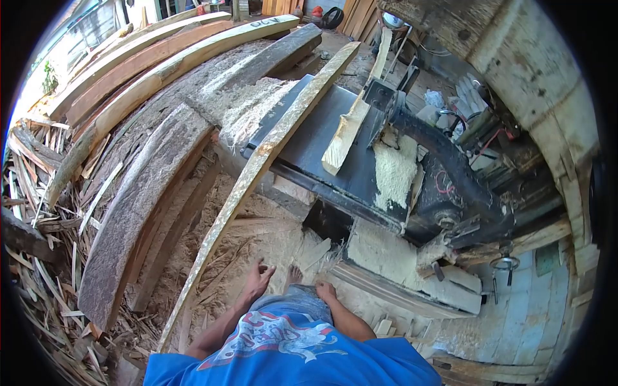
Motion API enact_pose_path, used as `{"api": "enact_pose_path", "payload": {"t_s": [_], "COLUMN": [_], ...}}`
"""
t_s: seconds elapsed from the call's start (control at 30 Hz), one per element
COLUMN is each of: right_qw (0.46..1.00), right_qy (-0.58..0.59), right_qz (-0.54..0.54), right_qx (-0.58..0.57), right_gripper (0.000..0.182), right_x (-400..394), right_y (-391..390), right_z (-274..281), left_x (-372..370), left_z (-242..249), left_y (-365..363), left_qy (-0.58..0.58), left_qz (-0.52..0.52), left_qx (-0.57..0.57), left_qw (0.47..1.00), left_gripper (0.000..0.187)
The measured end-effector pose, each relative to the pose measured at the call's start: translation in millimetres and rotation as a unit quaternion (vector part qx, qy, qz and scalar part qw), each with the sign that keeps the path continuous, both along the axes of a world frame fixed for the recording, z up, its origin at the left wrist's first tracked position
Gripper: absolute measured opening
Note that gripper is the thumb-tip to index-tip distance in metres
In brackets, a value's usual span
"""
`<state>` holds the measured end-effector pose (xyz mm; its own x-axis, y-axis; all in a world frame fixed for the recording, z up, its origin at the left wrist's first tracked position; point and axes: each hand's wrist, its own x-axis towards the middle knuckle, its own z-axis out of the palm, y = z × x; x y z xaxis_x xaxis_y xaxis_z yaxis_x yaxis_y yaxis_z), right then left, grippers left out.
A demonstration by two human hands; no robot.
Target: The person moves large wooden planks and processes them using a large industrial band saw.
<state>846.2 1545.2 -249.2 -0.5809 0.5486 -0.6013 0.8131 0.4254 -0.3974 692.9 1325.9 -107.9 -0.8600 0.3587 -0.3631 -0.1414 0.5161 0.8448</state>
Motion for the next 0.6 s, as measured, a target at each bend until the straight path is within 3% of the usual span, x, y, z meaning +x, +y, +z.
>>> {"api": "enact_pose_path", "payload": {"t_s": [0.07,0.17,0.23,0.33,0.47,0.57,0.6], "right_qw": [0.999,1.000,0.999,0.992,0.995,0.978,0.962], "right_qy": [-0.007,-0.005,0.016,0.047,0.037,0.039,0.054], "right_qz": [-0.035,0.019,0.035,-0.043,0.023,-0.085,-0.135], "right_qx": [-0.025,0.016,-0.018,-0.111,-0.085,-0.188,-0.233], "right_gripper": [0.041,0.040,0.039,0.040,0.034,0.039,0.041], "right_x": [-15,-24,-19,-21,-38,-63,-74], "right_y": [30,64,84,109,119,116,111], "right_z": [7,-9,-49,-92,-63,-31,-3], "left_x": [-13,-33,-40,-56,-67,-69,-71], "left_z": [-8,8,3,-12,-40,-19,-25], "left_y": [44,88,102,118,136,148,150], "left_qy": [-0.106,-0.098,-0.103,-0.111,-0.163,-0.253,-0.297], "left_qz": [-0.003,-0.026,0.012,0.011,0.034,0.068,0.072], "left_qx": [0.038,0.069,0.072,0.060,0.124,0.186,0.227], "left_qw": [0.994,0.993,0.992,0.992,0.978,0.947,0.925], "left_gripper": [0.071,0.076,0.076,0.075,0.079,0.085,0.096]}}
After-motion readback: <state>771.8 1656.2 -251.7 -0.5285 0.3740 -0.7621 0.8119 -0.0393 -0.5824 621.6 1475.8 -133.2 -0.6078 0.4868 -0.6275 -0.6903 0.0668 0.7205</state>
